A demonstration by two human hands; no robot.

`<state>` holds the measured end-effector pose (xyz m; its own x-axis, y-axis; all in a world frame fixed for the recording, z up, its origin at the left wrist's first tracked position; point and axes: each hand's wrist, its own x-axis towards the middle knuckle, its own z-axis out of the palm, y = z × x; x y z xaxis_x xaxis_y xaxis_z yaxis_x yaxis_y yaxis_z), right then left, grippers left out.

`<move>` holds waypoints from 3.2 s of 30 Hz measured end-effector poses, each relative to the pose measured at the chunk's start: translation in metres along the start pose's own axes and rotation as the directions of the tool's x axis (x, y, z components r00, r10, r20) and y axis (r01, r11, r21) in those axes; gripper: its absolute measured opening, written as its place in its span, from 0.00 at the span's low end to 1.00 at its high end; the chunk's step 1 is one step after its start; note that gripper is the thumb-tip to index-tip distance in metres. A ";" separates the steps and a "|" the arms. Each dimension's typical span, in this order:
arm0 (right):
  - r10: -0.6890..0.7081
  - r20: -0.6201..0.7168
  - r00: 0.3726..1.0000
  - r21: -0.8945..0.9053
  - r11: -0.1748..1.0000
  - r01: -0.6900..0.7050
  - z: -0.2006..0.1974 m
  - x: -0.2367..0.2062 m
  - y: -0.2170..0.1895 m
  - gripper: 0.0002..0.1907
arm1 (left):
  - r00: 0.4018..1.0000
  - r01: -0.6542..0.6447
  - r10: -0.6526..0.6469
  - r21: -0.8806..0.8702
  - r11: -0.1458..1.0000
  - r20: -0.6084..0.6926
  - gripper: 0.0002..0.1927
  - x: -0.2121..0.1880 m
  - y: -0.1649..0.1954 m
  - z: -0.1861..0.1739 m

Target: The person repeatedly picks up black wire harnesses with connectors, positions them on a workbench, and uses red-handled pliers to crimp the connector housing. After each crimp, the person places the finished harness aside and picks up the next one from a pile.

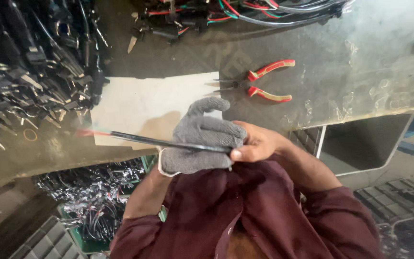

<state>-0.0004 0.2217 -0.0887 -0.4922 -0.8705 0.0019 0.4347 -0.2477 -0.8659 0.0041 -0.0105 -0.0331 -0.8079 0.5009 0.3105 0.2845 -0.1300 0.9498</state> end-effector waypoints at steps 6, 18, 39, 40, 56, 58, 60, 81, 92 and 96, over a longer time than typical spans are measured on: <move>0.003 -0.398 0.917 -0.056 0.998 -0.027 -0.003 -0.006 0.069 0.29 | 0.923 0.145 -0.187 -0.144 0.979 -0.337 0.07 0.012 0.001 0.017; -0.517 -0.273 0.811 -0.932 -0.066 -0.356 0.002 0.010 -0.051 0.43 | 0.750 0.308 -0.365 -0.197 0.931 -0.552 0.18 -0.015 -0.026 0.006; -0.492 -0.409 0.768 -0.911 0.167 -0.378 0.006 0.024 -0.049 0.23 | 0.807 0.334 -0.516 -0.497 0.801 -0.288 0.25 0.009 0.016 0.024; -0.497 -0.388 0.776 -0.920 0.156 -0.360 0.007 0.027 -0.051 0.24 | 0.800 0.313 -0.512 -0.511 0.801 -0.312 0.26 0.010 0.019 0.026; -0.446 -0.309 0.840 -0.933 -0.027 -0.358 -0.004 0.033 -0.053 0.21 | 0.762 0.408 -0.622 -0.613 0.677 -0.180 0.31 0.006 0.035 0.017; -0.454 -0.264 0.851 -0.950 -0.030 -0.310 -0.013 0.034 -0.054 0.19 | 0.821 0.423 -0.545 -0.460 0.780 -0.170 0.32 0.007 0.035 0.011; -0.411 -0.235 0.881 -0.968 0.016 -0.250 -0.019 0.033 -0.056 0.15 | 0.871 0.402 -0.459 -0.283 0.871 -0.174 0.33 0.006 0.034 0.005; -0.351 -0.489 0.799 -0.854 0.006 -0.520 0.016 0.001 -0.042 0.15 | 0.924 0.345 -0.022 0.809 0.475 -0.382 0.41 -0.025 -0.017 0.053; -0.430 -0.477 0.767 -0.876 0.160 -0.455 0.019 0.011 -0.030 0.19 | 0.936 0.342 -0.241 0.510 0.789 -0.256 0.39 -0.009 0.012 0.026; -0.480 -0.268 0.836 -0.960 0.205 -0.190 -0.006 0.017 -0.025 0.21 | 0.932 0.355 -0.362 -0.183 0.917 -0.007 0.36 -0.010 0.022 0.011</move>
<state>-0.0239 0.2159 -0.0695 -0.8217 -0.4946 0.2832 -0.5417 0.5229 -0.6582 0.0246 -0.0089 -0.0161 -0.8595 0.5082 -0.0545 -0.1207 -0.0983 0.9878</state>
